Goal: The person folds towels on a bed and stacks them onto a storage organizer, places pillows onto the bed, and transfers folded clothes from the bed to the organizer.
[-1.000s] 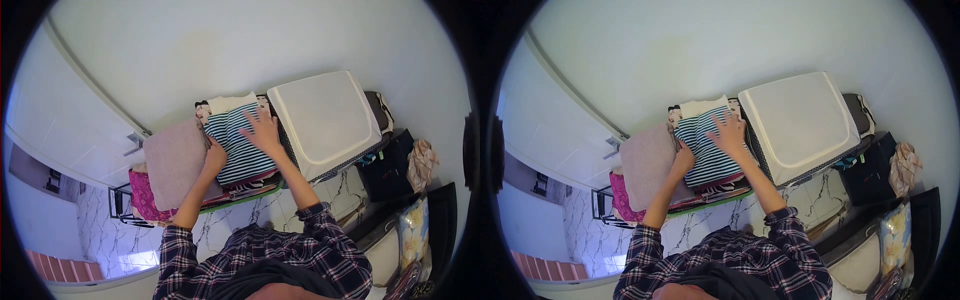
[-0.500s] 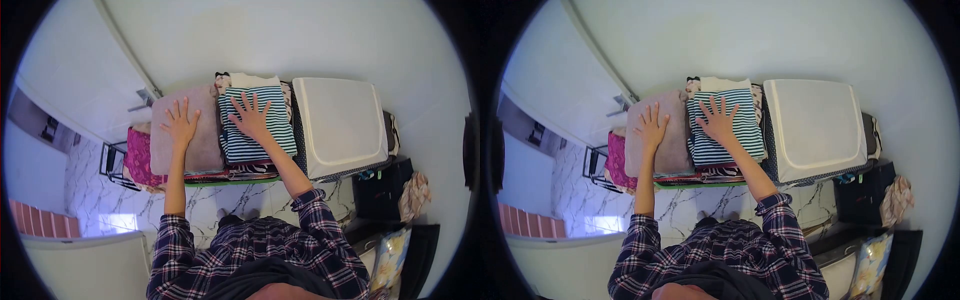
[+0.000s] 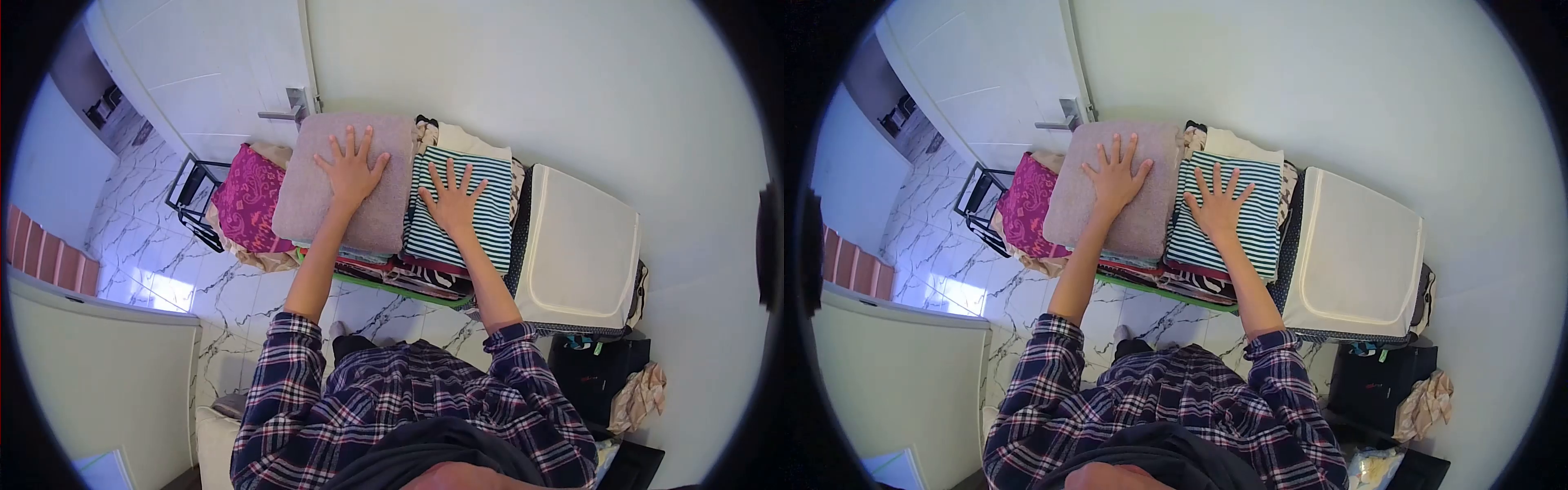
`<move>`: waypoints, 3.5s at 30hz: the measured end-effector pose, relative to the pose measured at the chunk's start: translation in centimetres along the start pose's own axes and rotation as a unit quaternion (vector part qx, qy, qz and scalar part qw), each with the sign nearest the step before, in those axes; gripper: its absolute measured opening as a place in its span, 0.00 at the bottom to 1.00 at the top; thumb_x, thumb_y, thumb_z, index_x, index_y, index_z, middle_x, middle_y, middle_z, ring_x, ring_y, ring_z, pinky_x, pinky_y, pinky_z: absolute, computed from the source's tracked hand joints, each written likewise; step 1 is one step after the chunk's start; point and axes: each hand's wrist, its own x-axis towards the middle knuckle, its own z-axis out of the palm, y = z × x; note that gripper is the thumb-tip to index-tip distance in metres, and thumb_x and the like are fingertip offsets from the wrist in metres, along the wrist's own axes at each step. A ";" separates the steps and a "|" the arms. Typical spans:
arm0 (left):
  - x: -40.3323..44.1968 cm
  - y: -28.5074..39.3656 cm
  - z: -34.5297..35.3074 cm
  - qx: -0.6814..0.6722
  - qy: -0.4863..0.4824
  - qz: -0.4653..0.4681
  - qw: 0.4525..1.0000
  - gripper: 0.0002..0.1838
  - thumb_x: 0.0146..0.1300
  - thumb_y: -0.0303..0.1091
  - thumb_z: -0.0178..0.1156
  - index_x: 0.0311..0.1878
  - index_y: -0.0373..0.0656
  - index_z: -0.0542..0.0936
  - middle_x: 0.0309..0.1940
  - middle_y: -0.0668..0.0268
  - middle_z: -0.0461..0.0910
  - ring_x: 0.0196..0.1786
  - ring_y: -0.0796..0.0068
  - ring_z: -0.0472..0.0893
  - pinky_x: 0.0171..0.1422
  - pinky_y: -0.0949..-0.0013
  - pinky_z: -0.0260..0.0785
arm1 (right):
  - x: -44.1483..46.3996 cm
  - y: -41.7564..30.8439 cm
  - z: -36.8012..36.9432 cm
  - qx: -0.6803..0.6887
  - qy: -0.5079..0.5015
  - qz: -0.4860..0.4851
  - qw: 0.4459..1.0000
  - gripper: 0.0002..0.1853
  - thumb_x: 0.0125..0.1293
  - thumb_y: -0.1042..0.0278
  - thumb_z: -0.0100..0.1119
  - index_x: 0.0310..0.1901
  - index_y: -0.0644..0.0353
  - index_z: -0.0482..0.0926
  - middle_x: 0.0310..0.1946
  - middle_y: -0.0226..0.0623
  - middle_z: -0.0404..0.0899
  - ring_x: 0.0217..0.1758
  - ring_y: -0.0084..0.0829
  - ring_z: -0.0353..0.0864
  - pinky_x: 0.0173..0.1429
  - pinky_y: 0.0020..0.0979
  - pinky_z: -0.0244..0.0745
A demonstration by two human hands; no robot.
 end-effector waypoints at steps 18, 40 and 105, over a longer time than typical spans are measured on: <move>-0.8 2.3 -0.2 0.042 0.008 0.087 0.995 0.33 0.57 0.57 0.39 0.65 0.56 0.52 0.64 0.55 0.48 0.64 0.42 0.46 0.58 0.32 0.33 | -4.3 2.4 -1.8 0.034 0.023 0.089 0.995 0.30 0.58 0.38 0.38 0.61 0.35 0.55 0.65 0.39 0.44 0.67 0.54 0.35 0.58 0.66 0.29; -15.1 15.0 -25.3 -0.491 -0.734 0.470 0.011 0.29 0.58 0.48 0.50 0.53 0.31 0.67 0.51 0.50 0.69 0.56 0.59 0.67 0.62 0.59 0.51 | -29.2 -5.6 -8.4 0.191 -0.359 0.399 0.822 0.30 0.55 0.56 0.50 0.61 0.46 0.56 0.55 0.41 0.64 0.61 0.40 0.59 0.62 0.51 0.46; -57.3 47.1 18.2 0.110 -0.659 0.685 0.291 0.37 0.48 0.55 0.55 0.55 0.36 0.63 0.51 0.47 0.66 0.54 0.50 0.67 0.55 0.56 0.60 | -75.6 24.7 0.3 0.430 0.236 0.839 0.235 0.32 0.52 0.54 0.59 0.57 0.56 0.61 0.35 0.38 0.75 0.36 0.27 0.73 0.40 0.30 0.69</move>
